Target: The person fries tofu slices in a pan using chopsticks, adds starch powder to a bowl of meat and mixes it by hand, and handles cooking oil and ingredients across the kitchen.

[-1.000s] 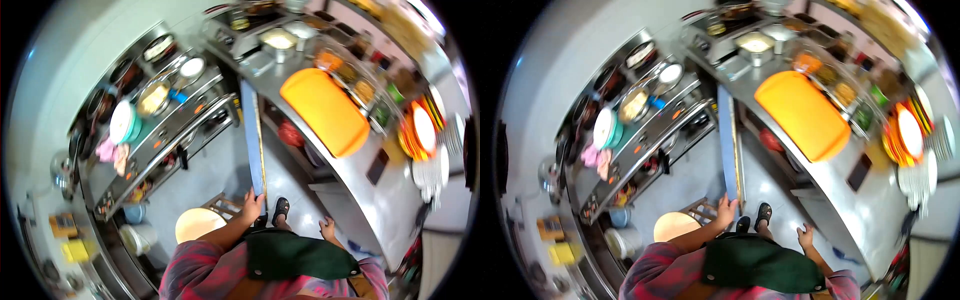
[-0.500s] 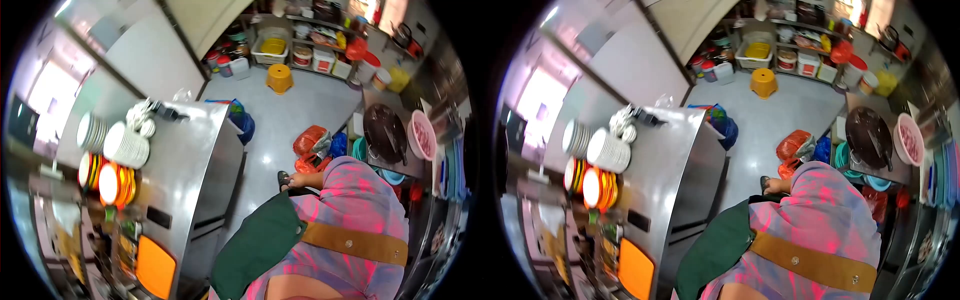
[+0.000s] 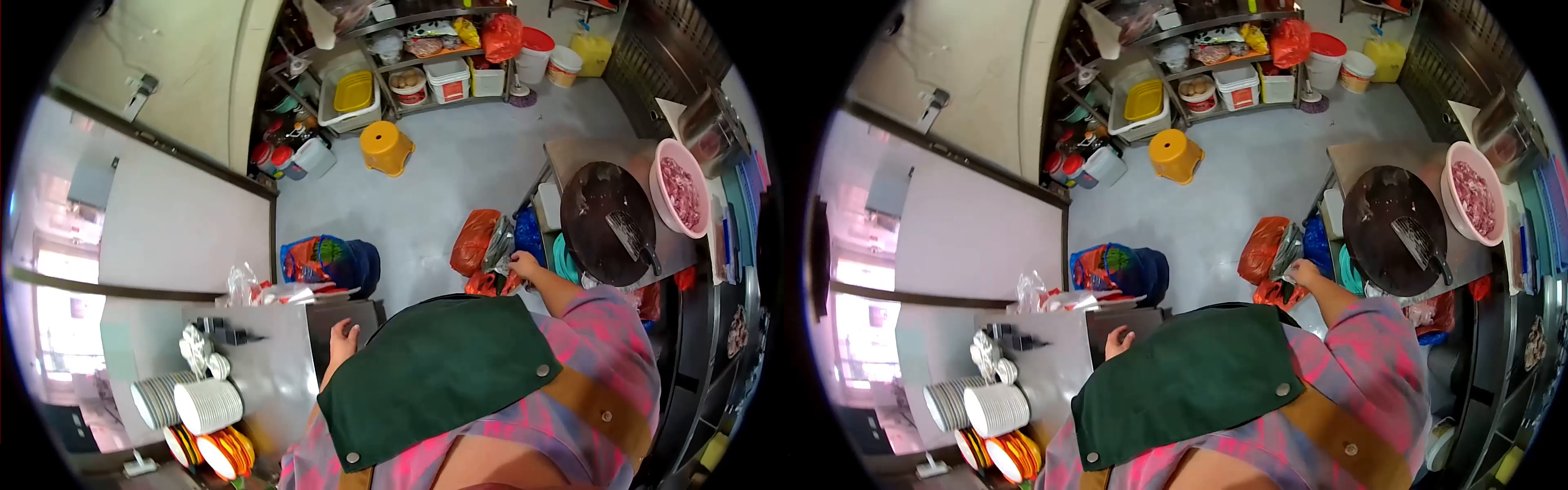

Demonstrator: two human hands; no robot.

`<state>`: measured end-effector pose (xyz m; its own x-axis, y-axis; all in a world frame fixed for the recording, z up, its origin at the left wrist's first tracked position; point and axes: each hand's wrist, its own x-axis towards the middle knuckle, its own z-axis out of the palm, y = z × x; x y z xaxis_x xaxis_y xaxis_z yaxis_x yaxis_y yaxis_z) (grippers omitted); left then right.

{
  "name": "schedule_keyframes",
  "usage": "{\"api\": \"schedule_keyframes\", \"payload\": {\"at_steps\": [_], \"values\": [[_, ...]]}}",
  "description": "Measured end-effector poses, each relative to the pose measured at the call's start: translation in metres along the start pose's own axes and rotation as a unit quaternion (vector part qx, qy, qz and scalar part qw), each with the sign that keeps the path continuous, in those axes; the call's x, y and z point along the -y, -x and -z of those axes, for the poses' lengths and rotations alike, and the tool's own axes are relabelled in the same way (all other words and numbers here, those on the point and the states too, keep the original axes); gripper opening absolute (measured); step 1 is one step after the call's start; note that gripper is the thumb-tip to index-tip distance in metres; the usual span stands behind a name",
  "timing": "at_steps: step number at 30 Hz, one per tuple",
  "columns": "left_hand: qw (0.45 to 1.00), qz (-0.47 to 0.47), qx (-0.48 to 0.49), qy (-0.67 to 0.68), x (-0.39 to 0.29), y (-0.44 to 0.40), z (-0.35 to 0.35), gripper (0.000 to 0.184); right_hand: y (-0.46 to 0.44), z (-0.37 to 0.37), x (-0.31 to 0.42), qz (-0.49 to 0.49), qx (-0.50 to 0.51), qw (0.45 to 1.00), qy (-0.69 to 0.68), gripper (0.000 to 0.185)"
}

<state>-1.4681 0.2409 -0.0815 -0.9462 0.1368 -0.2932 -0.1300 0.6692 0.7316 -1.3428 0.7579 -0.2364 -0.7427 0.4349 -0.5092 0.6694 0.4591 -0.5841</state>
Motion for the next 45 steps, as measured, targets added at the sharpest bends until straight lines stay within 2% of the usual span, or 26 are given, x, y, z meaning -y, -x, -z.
{"api": "schedule_keyframes", "payload": {"at_steps": [4,5,8,11,14,15,17,19,20,23,24,26,27,28,29,30,31,32,34,36,38,39,40,42,44,45], "values": [[0.989,-0.081,0.111,-0.052,-0.035,-0.094,-0.004,0.037,-0.028,-0.032,-0.054,-0.013,-0.078,0.992,-0.098,0.026],[0.970,-0.153,0.111,-0.152,-0.050,-0.118,-0.002,0.038,-0.027,-0.044,-0.065,-0.022,-0.094,0.989,-0.115,0.025],[0.974,-0.124,0.133,-0.137,-0.067,-0.205,-0.006,0.039,-0.008,-0.048,-0.056,-0.062,-0.013,0.996,-0.069,0.024],[0.964,-0.156,0.151,-0.152,-0.087,-0.311,-0.010,0.040,-0.003,-0.091,-0.084,-0.187,0.031,0.977,-0.098,0.019],[0.949,-0.183,0.178,-0.187,-0.116,-0.421,-0.016,0.039,-0.040,-0.126,-0.080,-0.311,0.048,0.924,-0.218,0.020],[0.946,-0.169,0.209,-0.182,-0.143,-0.470,-0.014,0.039,-0.071,-0.130,-0.046,-0.397,0.077,0.842,-0.357,0.022],[0.937,-0.194,0.232,-0.175,-0.186,-0.535,-0.033,0.038,-0.114,-0.093,0.010,-0.220,-0.044,0.956,-0.187,0.021],[0.913,-0.250,0.257,-0.194,-0.210,-0.584,-0.040,0.036,-0.149,-0.080,0.061,-0.197,-0.091,0.946,-0.241,0.030],[0.913,-0.233,0.272,-0.198,-0.226,-0.607,-0.049,0.036,-0.180,-0.073,0.075,-0.256,-0.088,0.884,-0.380,0.037],[0.908,-0.173,0.320,-0.207,-0.259,-0.670,-0.075,0.034,-0.255,0.012,0.174,-0.331,-0.127,0.731,-0.584,0.028],[0.907,-0.153,0.337,-0.203,-0.262,-0.690,-0.085,0.034,-0.291,0.005,0.164,-0.329,-0.126,0.748,-0.562,0.028],[0.899,-0.178,0.302,-0.261,-0.263,-0.720,-0.100,0.037,-0.373,-0.012,0.140,-0.322,-0.125,0.785,-0.514,0.030],[0.868,-0.237,0.292,-0.324,-0.246,-0.742,-0.106,0.039,-0.413,-0.001,0.146,-0.300,-0.098,0.802,-0.507,0.030],[0.840,-0.268,0.372,-0.289,-0.207,-0.776,-0.105,0.042,-0.450,0.014,0.156,-0.278,-0.073,0.818,-0.498,0.030],[0.836,-0.183,0.397,-0.332,-0.201,-0.788,-0.103,0.047,-0.481,0.033,0.174,-0.270,-0.040,0.841,-0.467,0.030],[0.807,-0.184,0.388,-0.405,-0.160,-0.811,-0.102,0.060,-0.514,0.066,0.197,-0.276,0.005,0.870,-0.408,0.030],[0.834,0.027,0.359,-0.419,-0.220,-0.795,-0.117,0.077,-0.546,0.094,0.219,-0.265,0.041,0.897,-0.352,0.031],[0.826,0.082,0.376,-0.412,-0.231,-0.801,-0.122,0.090,-0.579,0.118,0.240,-0.248,0.066,0.913,-0.316,0.031],[0.833,0.161,0.379,-0.369,-0.279,-0.803,-0.137,0.092,-0.670,0.070,0.213,-0.023,-0.061,0.982,-0.176,0.032],[0.799,0.205,0.486,-0.288,-0.281,-0.825,-0.152,0.089,-0.724,0.092,0.248,-0.085,-0.102,0.945,-0.299,0.030],[0.751,0.163,0.478,-0.425,-0.188,-0.867,-0.151,0.085,-0.775,0.101,0.271,-0.115,-0.081,0.903,-0.406,0.028],[0.736,0.124,0.498,-0.441,-0.210,-0.875,-0.162,0.082,-0.801,0.099,0.279,-0.135,-0.070,0.881,-0.448,0.028],[0.714,0.087,0.545,-0.431,-0.212,-0.896,-0.173,0.066,-0.822,0.093,0.290,-0.156,-0.059,0.855,-0.490,0.027],[0.783,0.077,0.515,-0.339,-0.207,-0.935,-0.190,0.048,-0.851,0.094,0.317,-0.199,-0.042,0.798,-0.567,0.029],[0.829,0.038,0.433,-0.352,-0.258,-0.958,-0.220,0.036,-0.911,0.054,0.326,-0.220,-0.034,0.752,-0.621,0.031],[0.848,-0.002,0.431,-0.308,-0.233,-0.988,-0.220,0.034,-0.935,0.047,0.335,-0.224,-0.042,0.754,-0.617,0.031]]}}
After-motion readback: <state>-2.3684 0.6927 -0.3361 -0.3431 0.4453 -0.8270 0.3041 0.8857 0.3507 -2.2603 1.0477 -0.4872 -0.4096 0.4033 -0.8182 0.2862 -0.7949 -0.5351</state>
